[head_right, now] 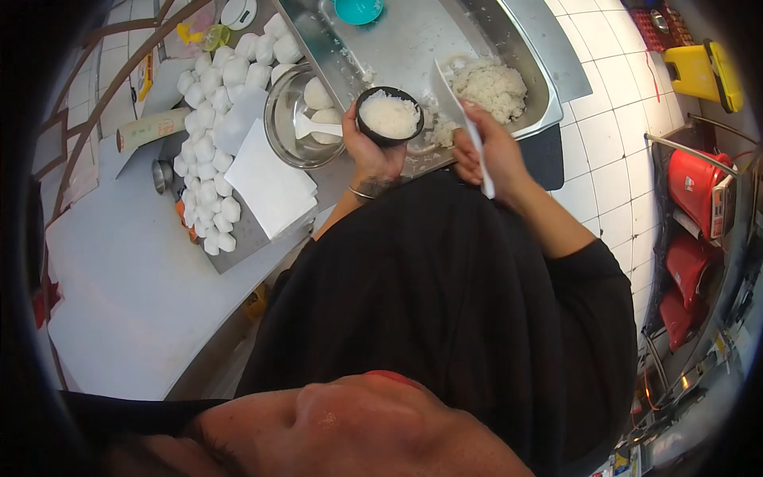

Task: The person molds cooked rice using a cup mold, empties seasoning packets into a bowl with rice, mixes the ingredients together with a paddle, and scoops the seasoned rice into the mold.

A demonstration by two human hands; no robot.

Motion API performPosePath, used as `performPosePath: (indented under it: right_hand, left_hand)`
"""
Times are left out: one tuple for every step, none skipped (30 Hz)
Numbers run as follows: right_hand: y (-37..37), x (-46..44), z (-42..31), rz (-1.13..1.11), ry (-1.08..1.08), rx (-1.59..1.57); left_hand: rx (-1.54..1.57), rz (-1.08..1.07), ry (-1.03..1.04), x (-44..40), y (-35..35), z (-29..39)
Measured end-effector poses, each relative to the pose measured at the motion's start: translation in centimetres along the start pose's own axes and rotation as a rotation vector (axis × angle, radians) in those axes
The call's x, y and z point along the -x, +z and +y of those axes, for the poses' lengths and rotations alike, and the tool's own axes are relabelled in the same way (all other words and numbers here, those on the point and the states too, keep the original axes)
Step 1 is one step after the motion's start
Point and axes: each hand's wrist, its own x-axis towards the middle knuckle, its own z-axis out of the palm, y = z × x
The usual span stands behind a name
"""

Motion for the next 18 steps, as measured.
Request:
performPosePath:
  right_hand:
    - [0.0, 0.3, -1.3, 0.119, -0.027, 0.265]
    - [0.1, 0.3, -2.7, 0.234, -0.051, 0.533]
    - [-0.1, 0.2, -3.6, 0.341, -0.075, 0.807]
    - [-1.0, 0.1, -3.8, 0.358, -0.209, 1.143]
    - [-2.3, -0.3, -3.8, 0.355, -0.356, 1.475]
    - [-2.9, -1.0, -3.9, 0.332, -0.526, 1.797]
    - [-2.4, -1.1, -3.9, 0.379, -0.582, 2.047]
    - [-2.6, -1.5, -3.8, 0.422, -0.676, 2.151]
    - [-2.7, -2.1, -3.5, 0.474, -0.773, 2.250]
    - [-2.1, -3.1, -3.1, 0.451, -0.758, 2.232]
    - [-1.3, -4.1, -2.5, 0.434, -0.741, 2.215]
    - [-0.4, -5.0, -1.9, 0.426, -0.720, 2.198]
    - [1.2, -6.4, -0.9, 0.300, -0.883, 2.130]
    - [3.3, -8.2, 0.6, 0.180, -1.041, 2.048]
    - [6.0, -9.6, 2.0, 0.082, -1.147, 2.034]
    - [7.5, -11.6, 3.7, -0.056, -1.203, 2.038]
    - [8.4, -14.1, 5.6, -0.236, -1.203, 2.036]
    - [10.2, -15.4, 7.4, -0.352, -1.088, 2.178]
  left_hand:
    - [0.062, 0.007, -0.046, 0.1, -0.2, 0.2]
    - [0.079, -0.015, -0.086, 0.2, -0.3, 0.4]
    - [0.099, -0.035, -0.119, 0.4, -0.2, 0.8]
    - [0.121, -0.050, -0.144, 0.7, -0.3, 1.4]
    - [0.144, -0.063, -0.161, 1.0, -0.7, 2.1]
    - [0.183, -0.069, -0.179, 0.9, -1.6, 2.5]
    - [0.191, -0.098, -0.152, 1.3, -2.0, 3.7]
    - [0.197, -0.128, -0.130, 1.9, -2.3, 5.0]
    - [0.203, -0.158, -0.114, 2.4, -2.6, 6.2]
    - [0.140, -0.088, -0.009, 2.7, -3.0, 7.6]
    - [0.276, -0.056, -0.034, 3.1, -4.0, 9.3]
    - [0.296, -0.079, 0.016, 3.3, -5.2, 11.1]
    - [0.313, -0.102, 0.059, 3.4, -6.6, 12.7]
    - [0.295, -0.055, 0.156, 3.4, -7.8, 14.1]
    - [0.276, -0.010, 0.251, 3.4, -9.0, 15.4]
    - [0.270, 0.008, 0.287, 3.4, -10.1, 16.6]
    - [0.260, 0.054, 0.306, 3.3, -10.9, 17.4]
    - [0.251, 0.097, 0.327, 3.1, -11.8, 18.3]
